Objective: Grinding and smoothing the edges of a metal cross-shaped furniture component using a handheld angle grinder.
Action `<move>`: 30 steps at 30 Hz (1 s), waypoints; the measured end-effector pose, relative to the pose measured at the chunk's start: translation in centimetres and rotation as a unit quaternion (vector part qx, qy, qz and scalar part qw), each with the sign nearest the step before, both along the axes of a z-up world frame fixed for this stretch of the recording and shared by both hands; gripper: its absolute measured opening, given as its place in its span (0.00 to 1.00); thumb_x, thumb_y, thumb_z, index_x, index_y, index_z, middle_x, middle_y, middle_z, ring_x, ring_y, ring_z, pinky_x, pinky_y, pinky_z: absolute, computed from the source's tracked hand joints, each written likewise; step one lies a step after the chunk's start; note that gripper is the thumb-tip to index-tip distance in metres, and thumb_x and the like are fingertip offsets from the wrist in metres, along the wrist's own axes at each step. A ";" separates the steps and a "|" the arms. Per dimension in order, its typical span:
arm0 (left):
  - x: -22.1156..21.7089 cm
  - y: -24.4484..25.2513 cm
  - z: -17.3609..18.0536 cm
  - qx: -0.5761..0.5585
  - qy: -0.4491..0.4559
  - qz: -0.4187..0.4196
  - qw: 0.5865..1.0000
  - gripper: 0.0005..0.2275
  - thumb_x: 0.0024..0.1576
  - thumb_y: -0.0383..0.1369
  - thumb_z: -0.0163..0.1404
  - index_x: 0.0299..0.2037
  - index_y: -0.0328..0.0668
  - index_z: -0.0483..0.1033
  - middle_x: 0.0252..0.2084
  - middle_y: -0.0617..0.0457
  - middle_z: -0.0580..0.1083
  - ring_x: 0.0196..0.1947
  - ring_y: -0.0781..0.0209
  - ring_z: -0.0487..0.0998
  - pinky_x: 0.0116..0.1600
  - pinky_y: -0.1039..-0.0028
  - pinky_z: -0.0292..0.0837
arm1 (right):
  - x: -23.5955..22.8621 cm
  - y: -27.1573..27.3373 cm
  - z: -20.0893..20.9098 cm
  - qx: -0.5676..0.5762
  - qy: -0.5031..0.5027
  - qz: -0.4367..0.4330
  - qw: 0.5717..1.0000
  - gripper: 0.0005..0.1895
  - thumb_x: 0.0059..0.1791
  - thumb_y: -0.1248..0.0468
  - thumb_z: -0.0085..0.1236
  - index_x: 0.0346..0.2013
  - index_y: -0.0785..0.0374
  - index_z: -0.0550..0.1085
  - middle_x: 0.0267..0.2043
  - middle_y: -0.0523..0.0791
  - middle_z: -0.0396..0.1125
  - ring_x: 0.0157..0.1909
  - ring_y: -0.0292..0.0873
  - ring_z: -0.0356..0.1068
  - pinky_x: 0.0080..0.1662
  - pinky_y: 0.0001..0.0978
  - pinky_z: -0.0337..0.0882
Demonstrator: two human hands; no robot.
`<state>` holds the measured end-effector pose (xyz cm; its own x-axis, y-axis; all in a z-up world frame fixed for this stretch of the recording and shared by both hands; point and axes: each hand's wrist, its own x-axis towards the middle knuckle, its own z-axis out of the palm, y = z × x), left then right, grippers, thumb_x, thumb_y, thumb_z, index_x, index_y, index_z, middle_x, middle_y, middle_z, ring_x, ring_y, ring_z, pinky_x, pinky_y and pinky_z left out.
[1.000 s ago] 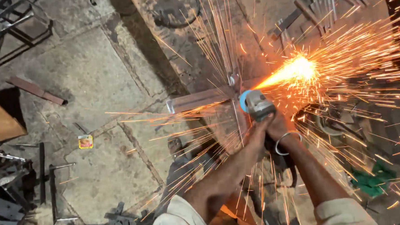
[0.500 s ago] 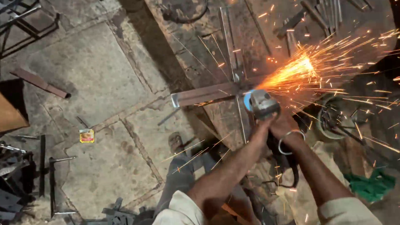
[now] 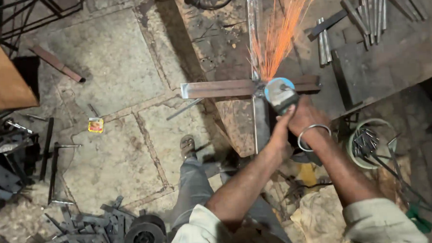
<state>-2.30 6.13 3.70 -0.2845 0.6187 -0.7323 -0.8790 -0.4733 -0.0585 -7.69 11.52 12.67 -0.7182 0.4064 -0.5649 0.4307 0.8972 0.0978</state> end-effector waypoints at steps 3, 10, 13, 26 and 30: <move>0.0 1.4 -1.0 0.072 0.001 0.120 0.990 0.40 0.49 0.62 0.56 0.66 0.47 0.66 0.68 0.45 0.68 0.68 0.45 0.67 0.68 0.51 0.62 | -0.8 1.5 -1.0 -0.011 -0.012 0.066 0.998 0.46 0.43 0.40 0.65 0.61 0.70 0.61 0.50 0.66 0.70 0.55 0.71 0.70 0.55 0.60 0.69; -0.2 3.1 -0.1 0.063 0.019 0.194 0.979 0.33 0.53 0.59 0.54 0.64 0.50 0.68 0.63 0.49 0.71 0.63 0.51 0.71 0.65 0.53 0.65 | -1.2 4.2 -3.2 -0.008 0.005 0.167 0.986 0.45 0.44 0.40 0.66 0.59 0.72 0.61 0.49 0.66 0.72 0.55 0.70 0.70 0.58 0.58 0.68; -0.6 3.2 0.2 0.060 0.027 0.208 0.976 0.33 0.52 0.59 0.54 0.63 0.49 0.69 0.62 0.49 0.72 0.61 0.51 0.72 0.63 0.53 0.65 | -1.9 3.5 -2.0 -0.011 0.018 0.190 0.982 0.45 0.44 0.41 0.66 0.59 0.72 0.61 0.48 0.66 0.72 0.54 0.71 0.70 0.58 0.58 0.67; -0.8 4.9 -0.1 0.058 0.040 0.235 0.969 0.34 0.53 0.59 0.54 0.66 0.51 0.67 0.64 0.50 0.70 0.63 0.51 0.69 0.63 0.51 0.63 | -2.1 3.7 -1.0 -0.008 0.035 0.208 0.977 0.52 0.41 0.39 0.68 0.60 0.77 0.57 0.49 0.69 0.70 0.53 0.73 0.70 0.55 0.59 0.69; -0.2 4.2 -0.7 0.033 0.040 0.241 0.969 0.35 0.51 0.58 0.56 0.65 0.50 0.67 0.66 0.48 0.70 0.65 0.51 0.69 0.65 0.52 0.63 | -1.6 4.3 -2.9 -0.010 0.042 0.207 0.977 0.53 0.40 0.39 0.68 0.59 0.78 0.57 0.49 0.70 0.69 0.53 0.73 0.70 0.54 0.59 0.70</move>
